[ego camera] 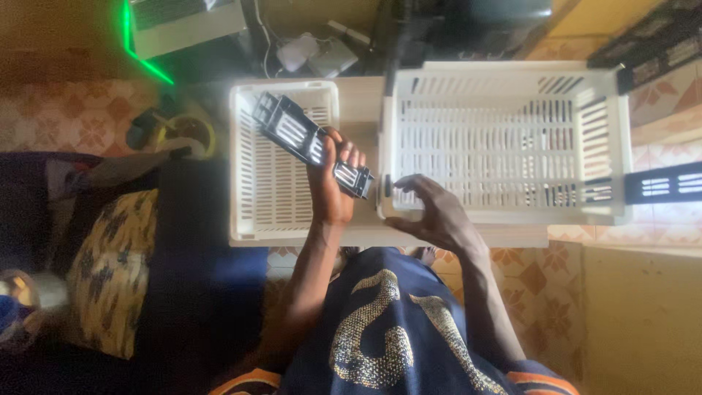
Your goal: The person assembles a three-tier plastic storage rack by hand. They attach black plastic side supports to white plastic baskets, then stack the baskets vertically to form a complete rack.
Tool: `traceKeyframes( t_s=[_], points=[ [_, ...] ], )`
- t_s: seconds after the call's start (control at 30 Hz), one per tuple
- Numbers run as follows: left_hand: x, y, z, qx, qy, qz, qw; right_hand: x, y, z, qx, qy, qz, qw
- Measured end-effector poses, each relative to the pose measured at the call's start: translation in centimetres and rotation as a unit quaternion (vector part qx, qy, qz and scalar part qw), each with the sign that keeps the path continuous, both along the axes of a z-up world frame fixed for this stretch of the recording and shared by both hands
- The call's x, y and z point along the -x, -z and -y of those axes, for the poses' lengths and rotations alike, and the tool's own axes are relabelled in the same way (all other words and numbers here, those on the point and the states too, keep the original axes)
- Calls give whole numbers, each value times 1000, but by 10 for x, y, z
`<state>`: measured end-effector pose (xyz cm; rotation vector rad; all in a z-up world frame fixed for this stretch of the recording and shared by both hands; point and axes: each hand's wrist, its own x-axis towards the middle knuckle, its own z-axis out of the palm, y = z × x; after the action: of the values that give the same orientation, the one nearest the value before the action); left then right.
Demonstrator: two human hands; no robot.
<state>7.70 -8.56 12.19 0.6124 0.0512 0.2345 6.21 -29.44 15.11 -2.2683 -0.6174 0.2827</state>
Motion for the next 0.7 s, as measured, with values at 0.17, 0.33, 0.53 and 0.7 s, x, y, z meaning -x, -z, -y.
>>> traceKeyframes(
  t_s=[0.17,0.33,0.53,0.7],
  points=[
    [-2,10,41,-62,-21,4,998,-5,1,4,9,-23,-33,999],
    [-5,15,61,-185,-126,19,974,-13,6,12,52,-43,-71,995],
    [-1,22,71,-275,-171,81,943,-13,21,20,1,-91,-35,995],
    [1,38,82,-424,-183,87,883,-19,28,23,25,-126,-39,991]
  ],
)
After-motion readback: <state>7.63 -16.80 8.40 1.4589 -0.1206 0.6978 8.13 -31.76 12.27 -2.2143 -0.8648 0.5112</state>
